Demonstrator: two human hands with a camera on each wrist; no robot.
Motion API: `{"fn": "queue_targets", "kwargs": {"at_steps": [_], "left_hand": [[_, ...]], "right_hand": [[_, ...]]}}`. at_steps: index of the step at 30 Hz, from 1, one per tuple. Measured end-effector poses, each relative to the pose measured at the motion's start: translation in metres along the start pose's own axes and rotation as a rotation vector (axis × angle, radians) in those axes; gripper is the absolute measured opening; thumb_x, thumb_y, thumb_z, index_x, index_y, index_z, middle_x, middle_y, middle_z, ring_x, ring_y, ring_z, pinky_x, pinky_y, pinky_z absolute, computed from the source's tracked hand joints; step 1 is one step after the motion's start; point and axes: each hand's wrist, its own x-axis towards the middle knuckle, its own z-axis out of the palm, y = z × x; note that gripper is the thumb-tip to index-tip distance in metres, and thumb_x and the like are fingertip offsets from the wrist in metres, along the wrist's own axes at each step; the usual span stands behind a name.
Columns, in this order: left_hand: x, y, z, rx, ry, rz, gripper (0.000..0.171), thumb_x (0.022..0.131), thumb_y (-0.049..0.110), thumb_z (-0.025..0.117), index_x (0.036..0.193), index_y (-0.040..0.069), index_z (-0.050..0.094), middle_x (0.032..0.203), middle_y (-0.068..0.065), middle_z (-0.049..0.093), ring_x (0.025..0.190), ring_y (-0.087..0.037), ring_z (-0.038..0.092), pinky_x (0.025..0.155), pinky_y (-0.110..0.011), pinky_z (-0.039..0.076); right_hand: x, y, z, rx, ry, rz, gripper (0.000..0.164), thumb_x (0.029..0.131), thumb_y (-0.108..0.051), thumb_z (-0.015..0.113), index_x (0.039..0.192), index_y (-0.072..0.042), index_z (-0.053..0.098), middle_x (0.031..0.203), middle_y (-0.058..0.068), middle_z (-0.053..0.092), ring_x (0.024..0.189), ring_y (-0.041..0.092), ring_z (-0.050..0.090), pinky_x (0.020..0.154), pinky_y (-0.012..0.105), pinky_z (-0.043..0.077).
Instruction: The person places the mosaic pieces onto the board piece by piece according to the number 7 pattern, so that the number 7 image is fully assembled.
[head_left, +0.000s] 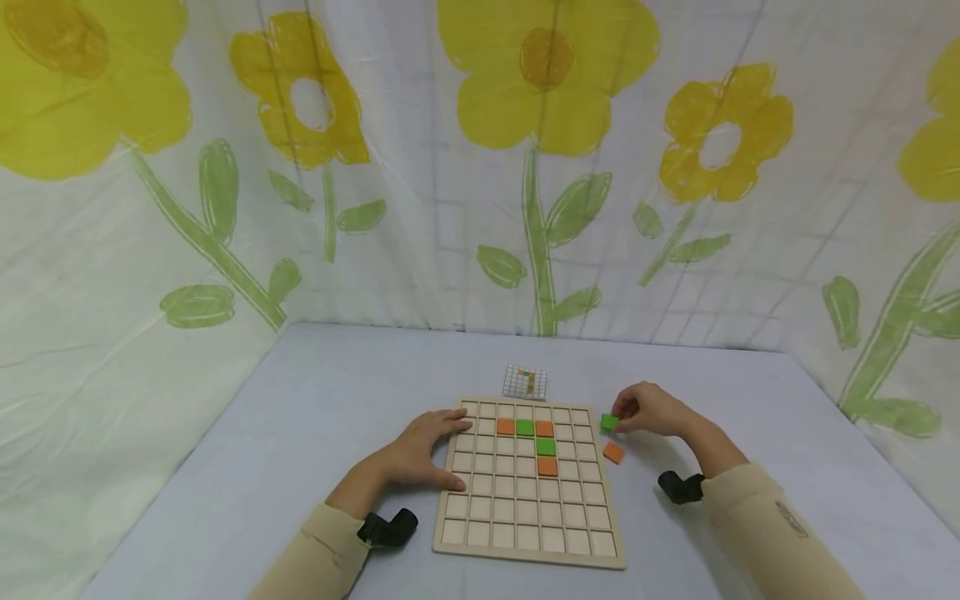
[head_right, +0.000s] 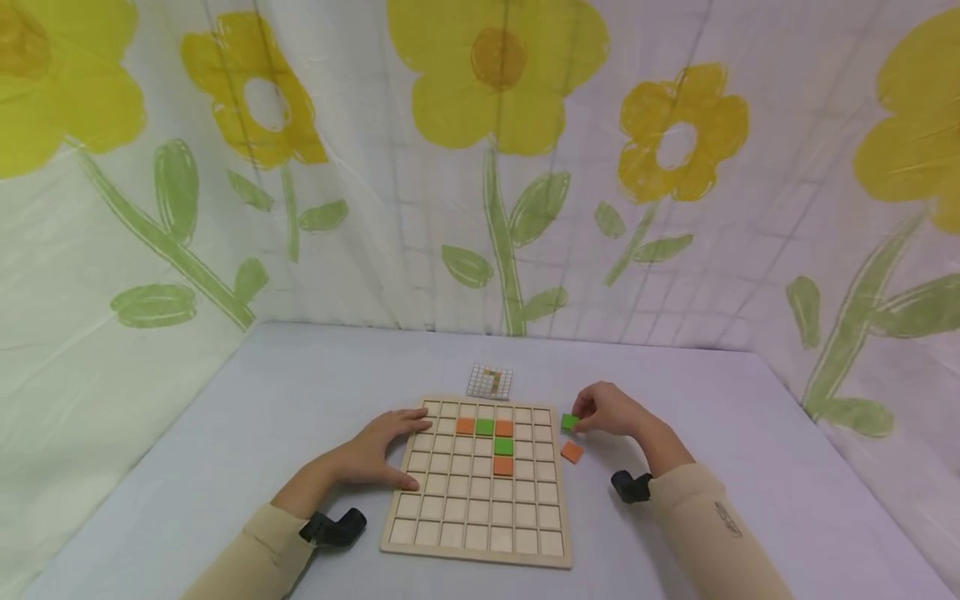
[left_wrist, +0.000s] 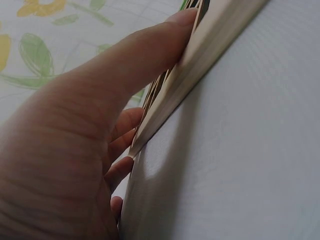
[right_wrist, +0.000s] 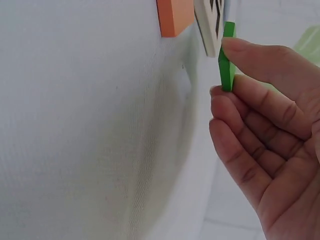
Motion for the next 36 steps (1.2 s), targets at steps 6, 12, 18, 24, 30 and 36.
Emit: {"fn": "queue_targets", "kwargs": {"at_steps": [6,12,18,24,30,36], "left_hand": [[0.000,0.001,-0.001,0.000,0.003,0.000,0.088,0.068,0.050,0.077,0.140,0.013,0.042,0.152,-0.005,0.030,0.141,-0.032,0.023,0.116,-0.050,0.014],[-0.001,0.001,0.000,-0.001,0.007,0.005,0.088,0.068,0.050,0.077,0.139,0.013,0.043,0.152,-0.006,0.030,0.141,-0.032,0.024,0.116,-0.050,0.014],[0.000,0.000,0.001,0.014,0.009,0.015,0.088,0.068,0.050,0.077,0.140,0.012,0.043,0.152,-0.006,0.031,0.140,-0.033,0.024,0.116,-0.051,0.015],[0.002,0.001,-0.001,0.021,0.013,0.014,0.089,0.068,0.051,0.077,0.140,0.012,0.042,0.152,-0.006,0.031,0.140,-0.034,0.024,0.116,-0.051,0.014],[0.002,0.002,-0.002,0.015,0.014,0.005,0.089,0.068,0.050,0.078,0.140,0.011,0.042,0.152,-0.007,0.031,0.140,-0.034,0.024,0.117,-0.051,0.014],[0.001,0.001,0.000,0.002,0.010,0.002,0.089,0.067,0.050,0.078,0.139,0.012,0.043,0.152,-0.006,0.031,0.141,-0.033,0.024,0.117,-0.050,0.014]], "right_hand": [[-0.006,-0.006,0.003,0.057,0.028,-0.015,0.020,0.079,-0.015,0.073,0.091,0.000,0.066,0.083,0.004,0.065,0.074,0.012,0.058,0.062,0.022,0.051],[-0.013,-0.017,0.008,0.081,0.037,-0.040,0.022,0.080,-0.014,0.072,0.095,0.001,0.066,0.088,0.007,0.066,0.075,0.010,0.059,0.064,0.022,0.052],[-0.016,-0.027,0.014,0.048,0.034,-0.086,0.022,0.080,-0.014,0.072,0.096,0.000,0.067,0.090,0.006,0.067,0.074,0.005,0.057,0.065,0.021,0.051],[-0.019,-0.044,0.020,0.052,0.032,-0.125,0.023,0.080,-0.016,0.073,0.096,-0.001,0.068,0.091,0.006,0.068,0.075,0.004,0.059,0.066,0.021,0.052],[-0.021,-0.060,0.031,0.066,-0.017,-0.142,0.020,0.079,-0.020,0.074,0.092,-0.006,0.069,0.086,0.000,0.066,0.072,0.003,0.056,0.062,0.020,0.051],[-0.023,-0.072,0.044,0.075,-0.055,-0.153,0.017,0.076,-0.019,0.076,0.086,-0.008,0.069,0.079,-0.004,0.063,0.067,0.002,0.054,0.060,0.020,0.050]]}}
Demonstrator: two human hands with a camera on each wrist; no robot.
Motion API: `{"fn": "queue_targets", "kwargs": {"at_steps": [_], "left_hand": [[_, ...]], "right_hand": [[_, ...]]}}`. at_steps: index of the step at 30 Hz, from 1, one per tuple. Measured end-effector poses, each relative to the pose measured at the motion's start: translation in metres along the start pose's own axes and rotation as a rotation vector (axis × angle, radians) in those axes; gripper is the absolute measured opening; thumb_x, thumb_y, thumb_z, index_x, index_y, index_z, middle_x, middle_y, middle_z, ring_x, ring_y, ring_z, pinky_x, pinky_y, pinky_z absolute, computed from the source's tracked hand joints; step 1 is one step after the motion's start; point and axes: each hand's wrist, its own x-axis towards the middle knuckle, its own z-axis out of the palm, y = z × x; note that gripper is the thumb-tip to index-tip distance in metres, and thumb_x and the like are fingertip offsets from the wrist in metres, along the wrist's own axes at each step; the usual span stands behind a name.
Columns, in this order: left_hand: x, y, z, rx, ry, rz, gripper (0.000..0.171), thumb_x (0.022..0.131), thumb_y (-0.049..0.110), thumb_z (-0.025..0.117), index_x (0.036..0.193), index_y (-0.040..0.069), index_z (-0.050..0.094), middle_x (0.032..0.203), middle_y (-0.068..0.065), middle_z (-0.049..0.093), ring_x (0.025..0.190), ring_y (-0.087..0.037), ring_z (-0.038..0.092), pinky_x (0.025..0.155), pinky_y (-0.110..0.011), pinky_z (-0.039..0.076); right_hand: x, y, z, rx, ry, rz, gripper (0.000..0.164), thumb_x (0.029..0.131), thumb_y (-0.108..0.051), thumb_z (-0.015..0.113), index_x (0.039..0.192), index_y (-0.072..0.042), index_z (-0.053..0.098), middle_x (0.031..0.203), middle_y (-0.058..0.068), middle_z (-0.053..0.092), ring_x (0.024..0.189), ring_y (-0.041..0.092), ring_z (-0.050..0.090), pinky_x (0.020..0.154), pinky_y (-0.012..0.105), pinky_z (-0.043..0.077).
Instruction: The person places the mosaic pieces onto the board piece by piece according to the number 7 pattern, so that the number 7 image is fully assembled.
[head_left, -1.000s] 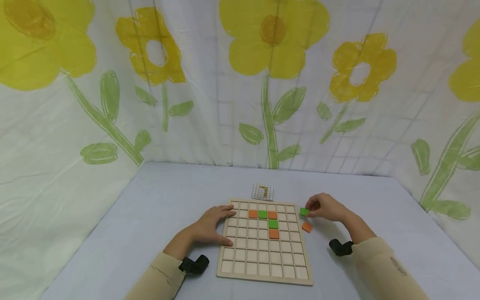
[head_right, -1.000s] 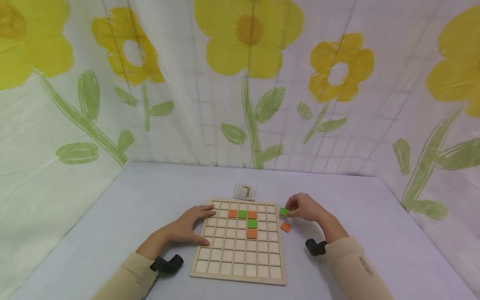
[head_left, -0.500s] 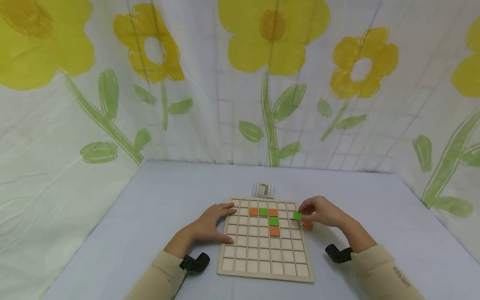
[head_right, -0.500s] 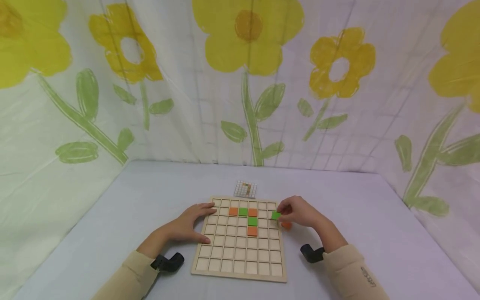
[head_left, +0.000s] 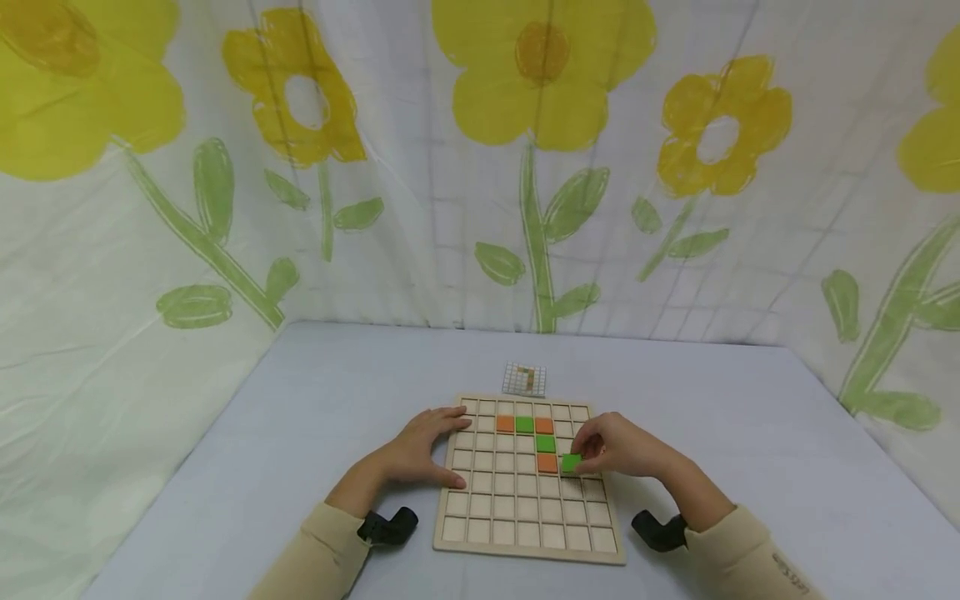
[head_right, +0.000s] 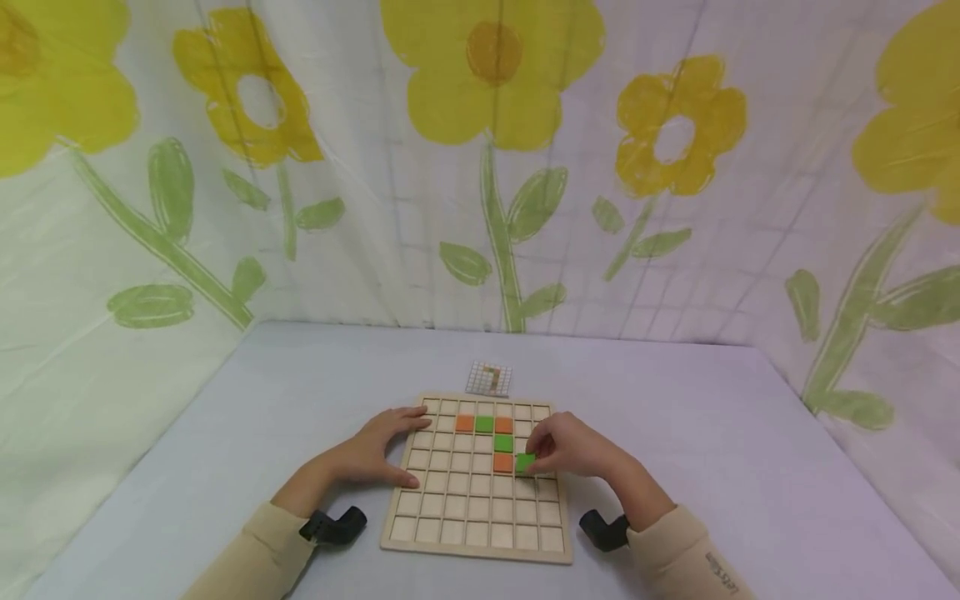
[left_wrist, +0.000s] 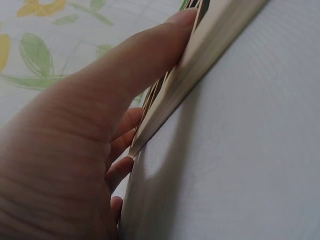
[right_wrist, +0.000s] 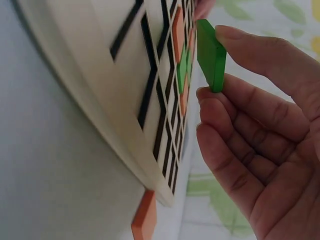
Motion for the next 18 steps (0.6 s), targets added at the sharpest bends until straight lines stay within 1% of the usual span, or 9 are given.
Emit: {"fn": "queue_targets", "kwargs": {"at_steps": [6,10,18], "left_hand": [[0.001,0.000,0.001,-0.001,-0.001,0.007,0.089,0.068,0.050,0.078,0.140,0.012,0.042,0.152,-0.006,0.030,0.141,-0.033,0.024,0.117,-0.050,0.014],[0.002,0.000,0.001,-0.003,-0.002,0.001,0.089,0.068,0.050,0.077,0.140,0.012,0.042,0.152,-0.005,0.030,0.141,-0.032,0.023,0.117,-0.050,0.013],[0.001,-0.003,0.001,0.008,-0.010,-0.009,0.089,0.069,0.052,0.076,0.141,0.013,0.041,0.153,-0.005,0.029,0.141,-0.032,0.023,0.117,-0.049,0.014]], "right_hand": [[0.000,-0.007,0.011,0.024,-0.026,-0.022,0.020,0.076,-0.022,0.077,0.087,-0.008,0.069,0.082,-0.002,0.065,0.069,0.001,0.055,0.062,0.020,0.051],[0.000,-0.010,0.016,0.028,-0.050,-0.039,0.018,0.077,-0.020,0.076,0.089,-0.009,0.068,0.085,-0.001,0.065,0.071,0.001,0.056,0.063,0.020,0.051],[0.004,-0.016,0.021,0.013,-0.046,-0.080,0.015,0.077,-0.017,0.076,0.087,-0.010,0.068,0.085,-0.001,0.064,0.074,0.005,0.056,0.065,0.019,0.050]]}}
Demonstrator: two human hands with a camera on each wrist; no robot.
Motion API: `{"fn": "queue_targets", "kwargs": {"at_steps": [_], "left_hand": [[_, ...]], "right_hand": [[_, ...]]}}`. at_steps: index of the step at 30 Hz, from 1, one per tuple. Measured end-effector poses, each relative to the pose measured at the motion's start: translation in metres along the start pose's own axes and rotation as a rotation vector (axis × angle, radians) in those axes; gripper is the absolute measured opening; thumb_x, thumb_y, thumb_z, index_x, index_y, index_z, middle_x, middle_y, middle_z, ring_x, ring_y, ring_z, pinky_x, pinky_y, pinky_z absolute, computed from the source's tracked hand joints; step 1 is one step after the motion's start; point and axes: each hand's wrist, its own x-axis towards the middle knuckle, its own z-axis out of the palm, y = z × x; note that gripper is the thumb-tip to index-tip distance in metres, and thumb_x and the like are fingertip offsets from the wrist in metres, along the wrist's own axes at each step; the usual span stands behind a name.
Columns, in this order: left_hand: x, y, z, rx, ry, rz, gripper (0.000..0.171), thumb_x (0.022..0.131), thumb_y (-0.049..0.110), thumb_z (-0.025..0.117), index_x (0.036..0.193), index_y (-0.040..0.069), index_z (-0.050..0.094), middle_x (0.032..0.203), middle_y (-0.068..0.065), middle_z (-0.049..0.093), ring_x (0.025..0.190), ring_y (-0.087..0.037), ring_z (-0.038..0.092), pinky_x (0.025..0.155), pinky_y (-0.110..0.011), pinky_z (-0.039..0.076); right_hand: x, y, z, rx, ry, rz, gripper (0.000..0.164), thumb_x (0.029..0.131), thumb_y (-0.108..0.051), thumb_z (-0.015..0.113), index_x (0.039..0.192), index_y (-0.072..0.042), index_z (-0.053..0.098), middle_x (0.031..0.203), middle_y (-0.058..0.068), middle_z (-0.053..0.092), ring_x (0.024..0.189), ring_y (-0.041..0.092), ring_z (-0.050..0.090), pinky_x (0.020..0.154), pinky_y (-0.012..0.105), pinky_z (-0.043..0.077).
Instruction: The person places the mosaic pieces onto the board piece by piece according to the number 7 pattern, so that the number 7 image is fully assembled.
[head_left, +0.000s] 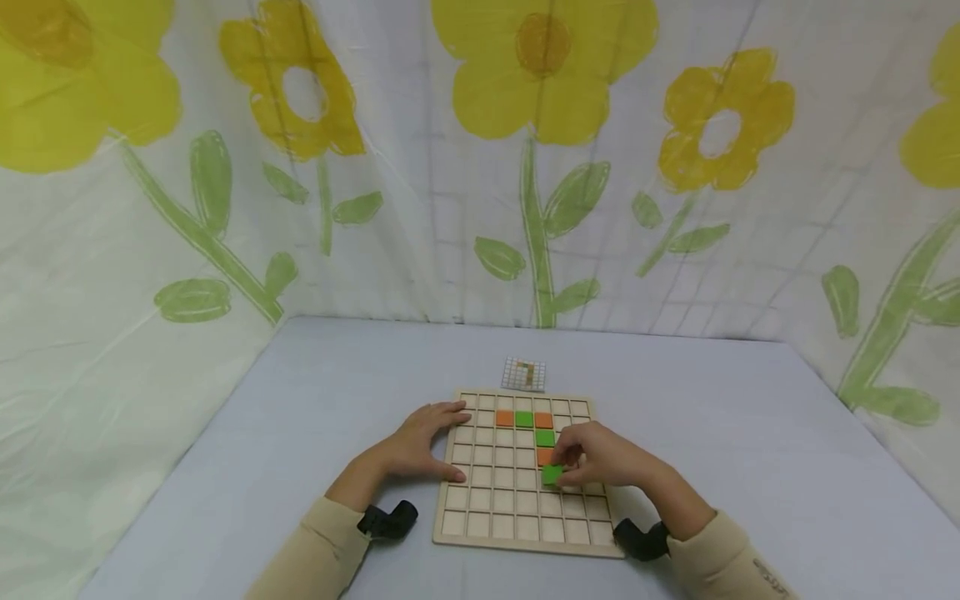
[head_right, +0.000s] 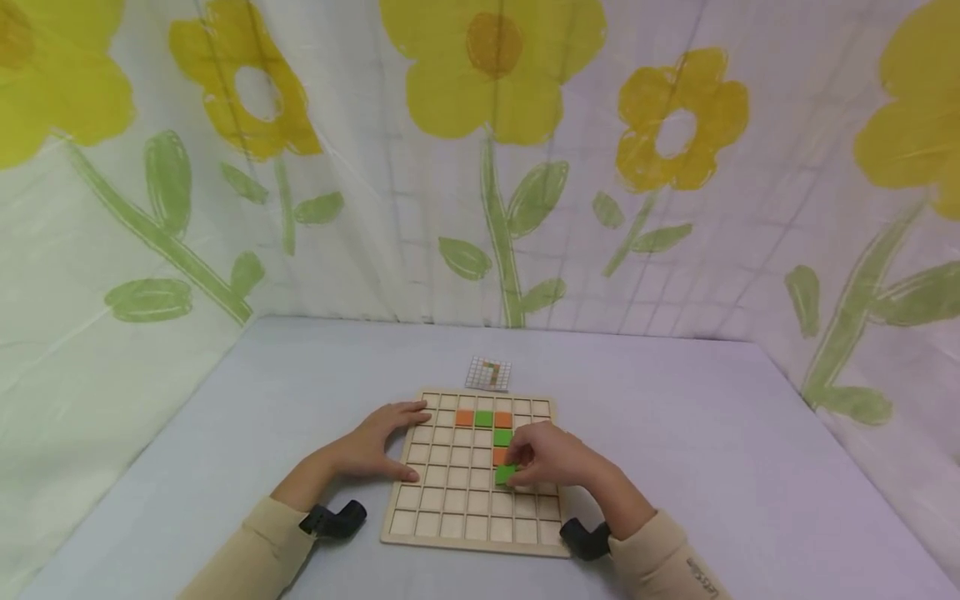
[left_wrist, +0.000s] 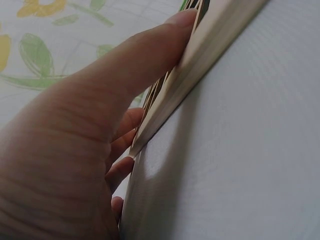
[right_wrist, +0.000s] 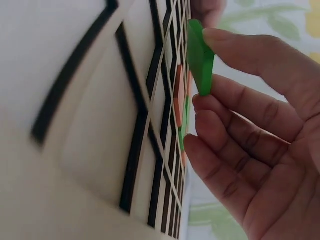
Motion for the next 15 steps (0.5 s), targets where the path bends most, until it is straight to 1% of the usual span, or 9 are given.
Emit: {"fn": "queue_targets", "kwargs": {"at_steps": [4,8,11,15], "left_hand": [[0.000,0.000,-0.002,-0.008,-0.006,0.004,0.089,0.069,0.052,0.076,0.141,0.013,0.041,0.153,-0.005,0.028,0.141,-0.032,0.022,0.116,-0.051,0.015],[0.000,0.001,-0.003,-0.015,-0.002,-0.003,0.088,0.069,0.052,0.076,0.140,0.014,0.041,0.153,-0.004,0.028,0.141,-0.032,0.022,0.116,-0.052,0.015],[0.000,0.000,-0.002,-0.024,-0.001,-0.006,0.089,0.068,0.052,0.077,0.141,0.014,0.041,0.153,-0.003,0.028,0.142,-0.032,0.021,0.116,-0.052,0.015],[0.000,0.001,-0.001,-0.028,-0.003,-0.004,0.089,0.068,0.052,0.077,0.141,0.014,0.041,0.153,-0.004,0.028,0.141,-0.032,0.021,0.116,-0.051,0.014]], "right_hand": [[0.002,0.000,0.003,0.004,0.005,0.002,0.016,0.077,-0.019,0.076,0.087,-0.011,0.068,0.085,-0.002,0.063,0.074,0.004,0.055,0.065,0.019,0.050],[0.004,0.002,0.007,0.030,0.007,0.014,0.019,0.077,-0.020,0.076,0.090,-0.010,0.067,0.086,-0.001,0.063,0.075,0.002,0.055,0.065,0.019,0.051],[0.004,0.003,0.011,0.056,0.008,0.028,0.019,0.077,-0.018,0.076,0.090,-0.010,0.066,0.085,0.000,0.063,0.073,0.002,0.055,0.064,0.020,0.051],[0.003,0.005,0.014,0.058,0.021,0.043,0.019,0.077,-0.018,0.076,0.090,-0.010,0.066,0.085,-0.001,0.061,0.073,0.003,0.054,0.063,0.020,0.050]]}}
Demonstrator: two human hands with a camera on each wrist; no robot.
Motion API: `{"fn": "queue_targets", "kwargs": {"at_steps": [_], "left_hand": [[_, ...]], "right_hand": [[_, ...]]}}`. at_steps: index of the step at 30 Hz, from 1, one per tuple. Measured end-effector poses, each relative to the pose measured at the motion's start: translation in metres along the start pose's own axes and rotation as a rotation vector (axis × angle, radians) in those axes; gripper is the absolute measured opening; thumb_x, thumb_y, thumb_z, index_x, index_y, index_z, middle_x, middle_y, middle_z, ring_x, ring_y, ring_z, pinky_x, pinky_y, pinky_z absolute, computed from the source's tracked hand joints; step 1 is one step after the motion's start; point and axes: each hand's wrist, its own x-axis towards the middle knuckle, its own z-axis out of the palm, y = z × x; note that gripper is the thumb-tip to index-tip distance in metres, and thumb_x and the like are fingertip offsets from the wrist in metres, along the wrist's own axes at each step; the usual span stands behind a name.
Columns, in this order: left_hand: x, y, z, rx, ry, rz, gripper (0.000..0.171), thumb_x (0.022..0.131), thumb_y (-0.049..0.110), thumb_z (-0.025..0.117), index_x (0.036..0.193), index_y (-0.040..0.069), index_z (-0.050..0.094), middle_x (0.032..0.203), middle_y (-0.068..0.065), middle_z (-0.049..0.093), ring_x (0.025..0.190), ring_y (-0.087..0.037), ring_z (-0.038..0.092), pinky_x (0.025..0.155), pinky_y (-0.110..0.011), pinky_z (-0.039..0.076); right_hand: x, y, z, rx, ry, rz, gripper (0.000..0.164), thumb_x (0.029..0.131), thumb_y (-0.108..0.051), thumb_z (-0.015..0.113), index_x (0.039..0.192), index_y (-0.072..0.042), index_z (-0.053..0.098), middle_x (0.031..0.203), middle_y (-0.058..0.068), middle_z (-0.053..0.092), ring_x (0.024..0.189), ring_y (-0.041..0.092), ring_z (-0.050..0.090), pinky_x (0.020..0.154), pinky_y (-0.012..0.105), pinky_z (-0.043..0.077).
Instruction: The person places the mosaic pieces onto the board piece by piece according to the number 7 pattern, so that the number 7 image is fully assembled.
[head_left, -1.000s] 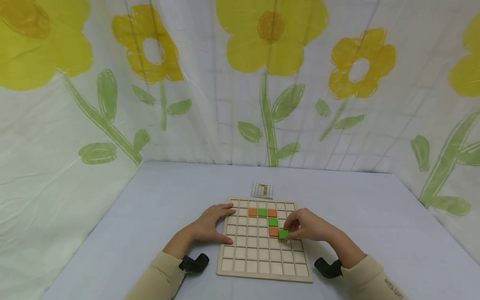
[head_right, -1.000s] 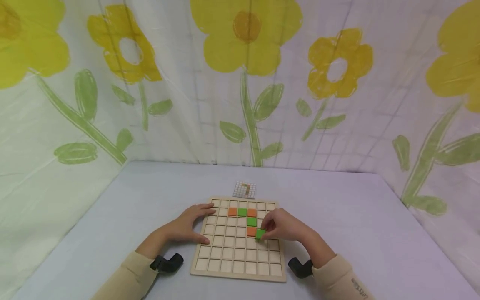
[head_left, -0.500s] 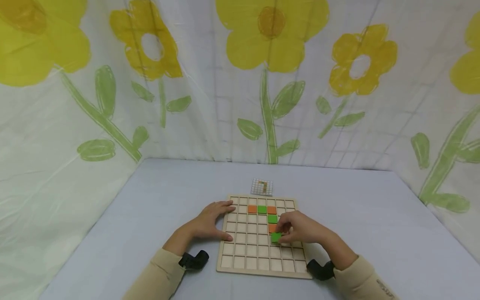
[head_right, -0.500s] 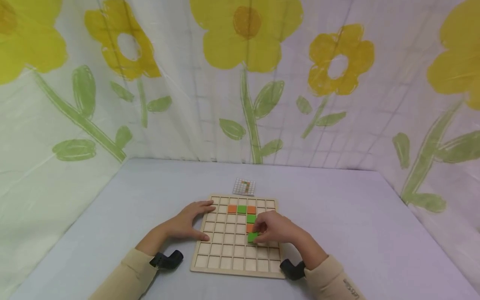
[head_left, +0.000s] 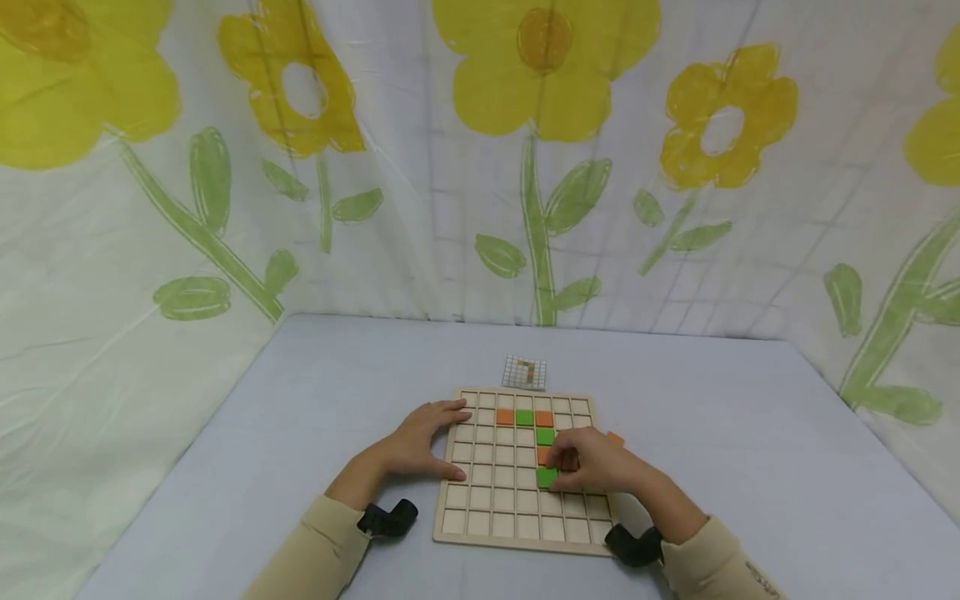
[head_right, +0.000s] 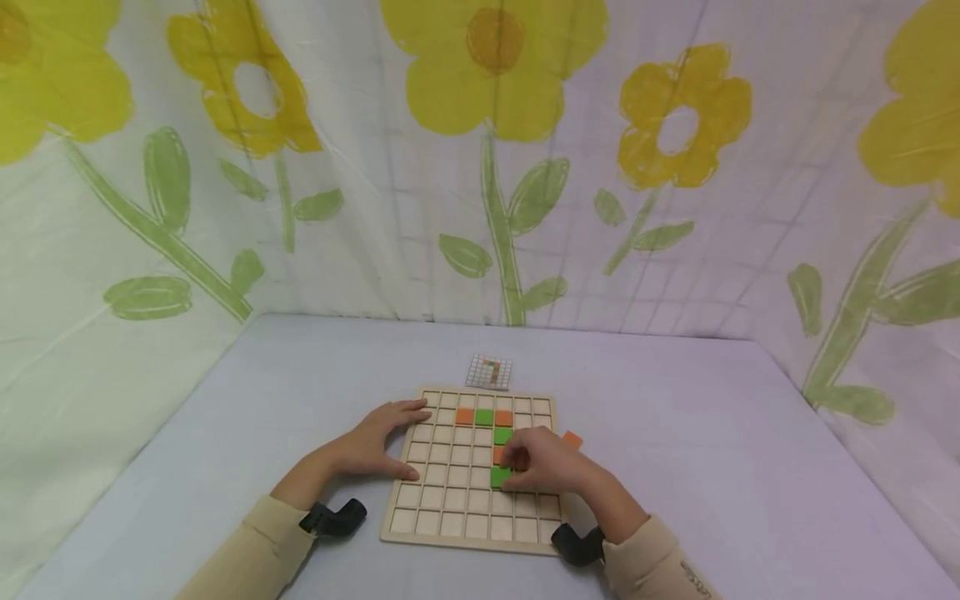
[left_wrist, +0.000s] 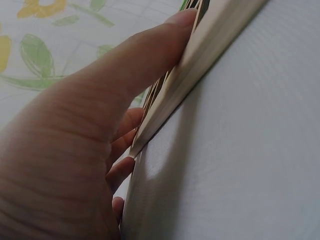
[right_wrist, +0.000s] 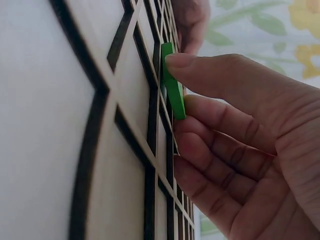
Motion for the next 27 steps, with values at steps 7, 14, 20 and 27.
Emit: {"fn": "queue_targets", "kwargs": {"at_steps": [7,14,20,27], "left_hand": [[0.0014,-0.0004,0.0014,0.002,0.001,0.005,0.089,0.068,0.052,0.076,0.141,0.014,0.041,0.153,-0.004,0.028,0.141,-0.032,0.022,0.116,-0.051,0.015],[0.0017,-0.0005,0.0011,0.008,-0.001,0.005,0.089,0.068,0.052,0.077,0.140,0.014,0.041,0.153,-0.004,0.028,0.141,-0.031,0.022,0.117,-0.050,0.013],[0.0015,0.0002,0.0003,0.009,0.000,0.004,0.089,0.068,0.051,0.077,0.140,0.013,0.042,0.153,-0.005,0.028,0.141,-0.032,0.022,0.117,-0.050,0.013],[0.0006,-0.0005,0.0007,0.011,0.004,-0.005,0.089,0.068,0.052,0.077,0.140,0.013,0.042,0.153,-0.005,0.028,0.141,-0.032,0.022,0.116,-0.051,0.014]], "right_hand": [[-0.0004,0.0045,0.0012,-0.008,0.022,-0.001,0.018,0.075,-0.018,0.078,0.087,-0.011,0.066,0.084,-0.001,0.062,0.071,0.003,0.053,0.062,0.020,0.049],[-0.0004,0.0072,0.0011,-0.012,0.021,-0.017,0.018,0.075,-0.020,0.078,0.086,-0.012,0.067,0.084,-0.002,0.062,0.071,0.002,0.053,0.061,0.020,0.050],[0.0003,0.0076,0.0008,-0.017,0.029,-0.027,0.017,0.075,-0.017,0.078,0.086,-0.011,0.067,0.082,0.000,0.062,0.070,0.003,0.053,0.060,0.020,0.050],[0.0015,0.0088,0.0017,-0.018,0.036,-0.031,0.018,0.075,-0.018,0.078,0.087,-0.011,0.067,0.082,-0.001,0.062,0.070,0.002,0.052,0.060,0.019,0.049]]}}
